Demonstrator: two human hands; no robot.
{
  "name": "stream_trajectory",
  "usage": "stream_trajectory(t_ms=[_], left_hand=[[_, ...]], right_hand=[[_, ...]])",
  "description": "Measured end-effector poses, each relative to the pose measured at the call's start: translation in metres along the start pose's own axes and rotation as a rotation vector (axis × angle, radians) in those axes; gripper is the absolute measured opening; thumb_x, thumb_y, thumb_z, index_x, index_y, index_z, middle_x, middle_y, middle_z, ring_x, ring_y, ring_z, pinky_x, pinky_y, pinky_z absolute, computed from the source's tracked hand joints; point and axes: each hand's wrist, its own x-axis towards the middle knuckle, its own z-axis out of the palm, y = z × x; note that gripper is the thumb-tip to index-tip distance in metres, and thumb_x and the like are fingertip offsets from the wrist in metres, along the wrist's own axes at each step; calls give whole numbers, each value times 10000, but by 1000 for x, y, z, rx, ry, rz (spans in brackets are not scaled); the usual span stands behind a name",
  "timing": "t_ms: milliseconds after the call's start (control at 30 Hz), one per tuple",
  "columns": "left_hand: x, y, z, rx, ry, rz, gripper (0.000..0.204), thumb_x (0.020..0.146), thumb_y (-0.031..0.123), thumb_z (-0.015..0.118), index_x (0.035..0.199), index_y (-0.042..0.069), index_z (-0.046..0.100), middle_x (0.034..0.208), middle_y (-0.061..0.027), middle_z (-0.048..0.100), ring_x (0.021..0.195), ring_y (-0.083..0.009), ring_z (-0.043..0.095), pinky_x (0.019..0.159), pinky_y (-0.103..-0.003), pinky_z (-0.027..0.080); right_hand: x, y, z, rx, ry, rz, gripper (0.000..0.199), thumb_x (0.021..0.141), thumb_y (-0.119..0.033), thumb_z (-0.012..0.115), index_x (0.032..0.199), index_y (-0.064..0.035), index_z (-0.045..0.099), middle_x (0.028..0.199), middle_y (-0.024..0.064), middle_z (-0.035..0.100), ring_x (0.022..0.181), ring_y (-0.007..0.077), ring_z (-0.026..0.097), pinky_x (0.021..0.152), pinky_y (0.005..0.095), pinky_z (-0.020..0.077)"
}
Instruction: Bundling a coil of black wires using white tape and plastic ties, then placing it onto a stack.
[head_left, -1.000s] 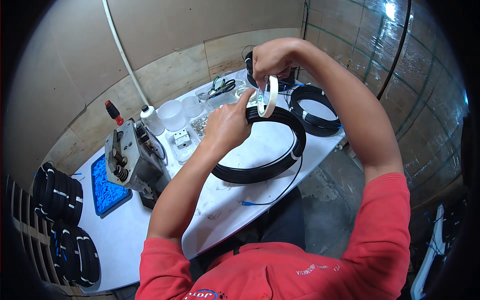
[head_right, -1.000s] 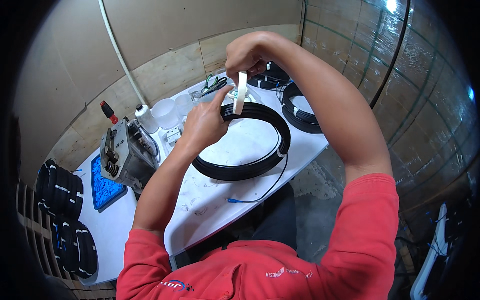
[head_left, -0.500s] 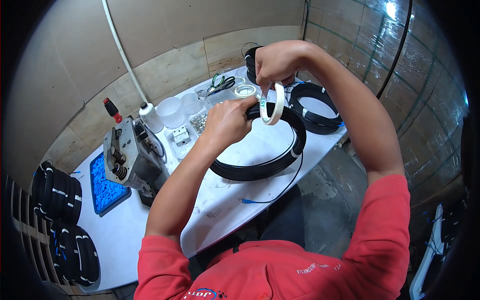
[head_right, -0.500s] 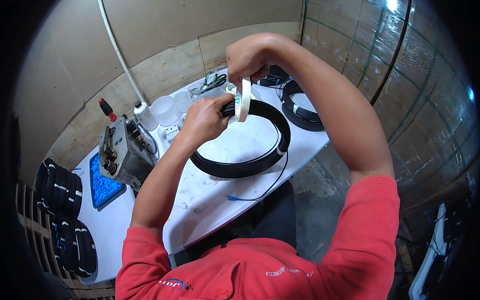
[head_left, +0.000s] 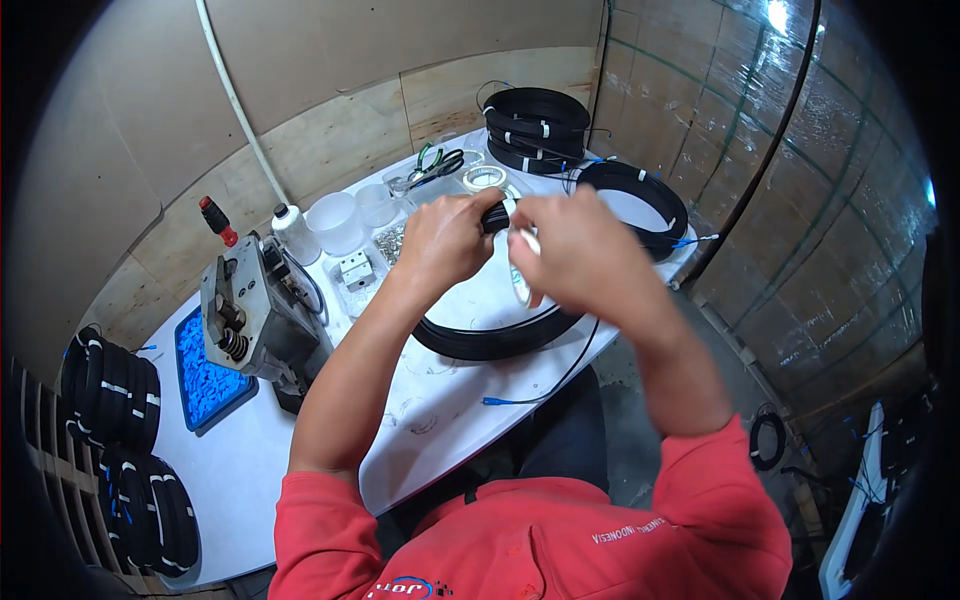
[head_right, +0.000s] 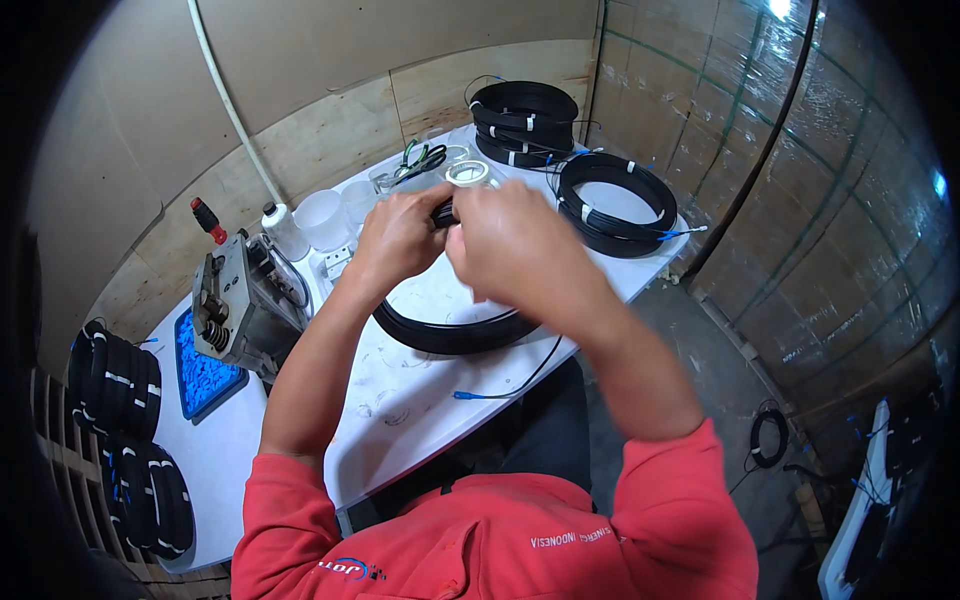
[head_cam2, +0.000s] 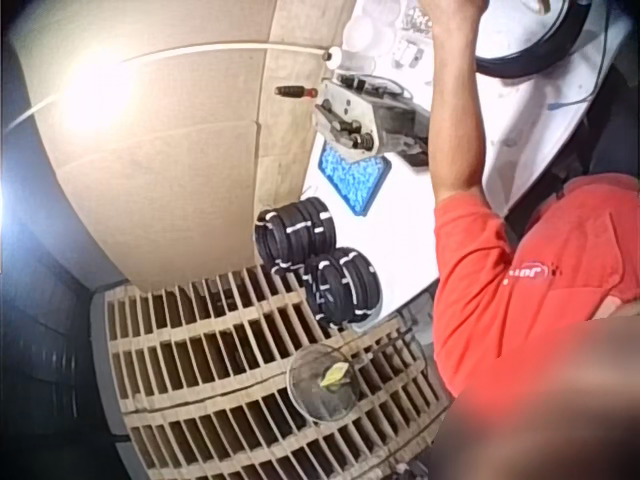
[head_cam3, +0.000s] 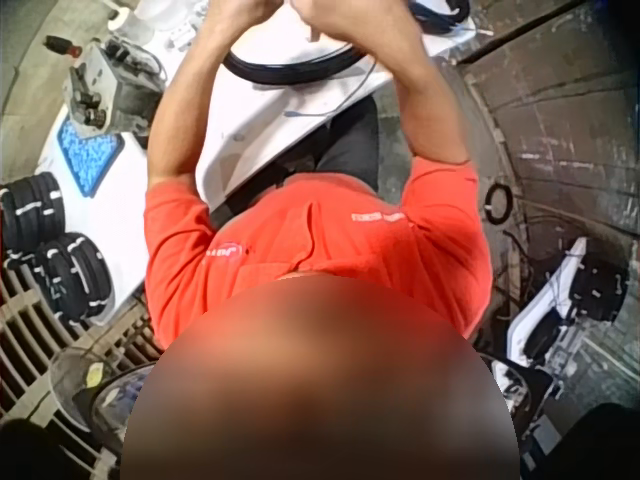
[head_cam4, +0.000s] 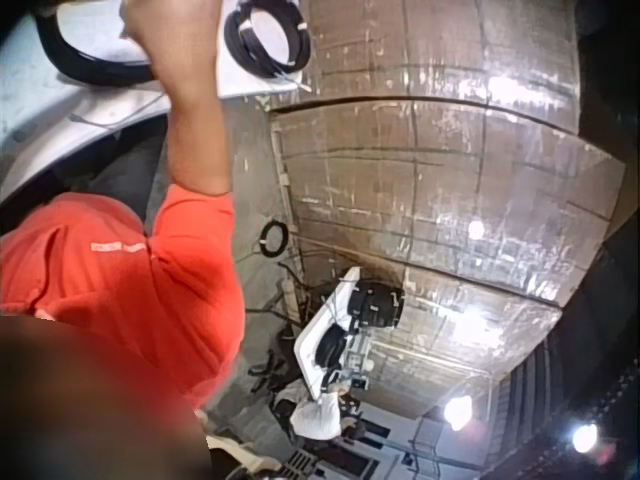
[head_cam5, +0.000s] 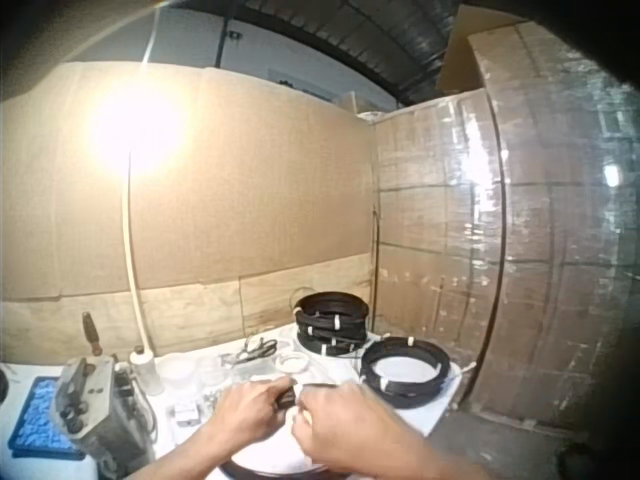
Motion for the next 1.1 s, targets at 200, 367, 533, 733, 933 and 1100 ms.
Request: stream_trajectory(t_ms=[200, 367, 533, 733, 933, 1100], left_hand=[[1, -6, -2, -44, -3, -41, 423, 795, 189, 684, 1218, 199, 686, 899, -187, 732, 854, -426, 695, 759, -534, 554], [-2, -6, -11, -88, -49, -98, 427, 803, 212, 692, 1229, 188, 695, 876, -187, 734, 840, -419, 698, 756, -522, 553], [-4, -1, -11, -73, -48, -78, 348, 791, 180, 688, 1137, 139, 694, 830, -212, 714, 811, -439, 684, 738, -518, 542], [0, 4, -14, 43, -36, -6, 216, 784, 129, 677, 994, 80, 660, 785, -236, 690, 805, -460, 666, 726, -536, 520], [4, -5, -5, 7, -18, 11, 237, 775, 119, 652, 1006, 72, 666, 811, -244, 696, 812, -468, 664, 733, -549, 523], [2, -4, -6, -8, -29, 10, 249, 763, 121, 645, 1004, 63, 663, 829, -248, 700, 822, -469, 671, 737, -557, 532]], right_hand=[[-34, 12, 85, 315, 395, 55, 247, 911, -183, 746, 1063, 8, 710, 714, 138, 694, 591, 209, 674, 584, 318, 539], [-24, 19, 114, 781, 428, 150, 182, 976, -167, 706, 1049, -1, 683, 749, 54, 723, 637, 85, 658, 565, 248, 513], [-23, 23, 120, 1236, 340, 358, 326, 983, -192, 703, 1177, 45, 591, 752, 109, 723, 638, 95, 664, 577, 225, 484], [-21, 34, 125, 1273, 331, 321, 355, 972, -200, 717, 1197, 53, 610, 706, 77, 693, 546, 80, 599, 505, 231, 463], [-25, 30, 125, 1332, 309, 378, 265, 980, -185, 700, 1133, 30, 671, 709, 49, 682, 536, 53, 572, 453, 234, 433], [-17, 37, 134, 1324, 301, 439, 210, 985, -170, 693, 1067, 22, 712, 765, 44, 706, 613, 55, 603, 556, 232, 478]])
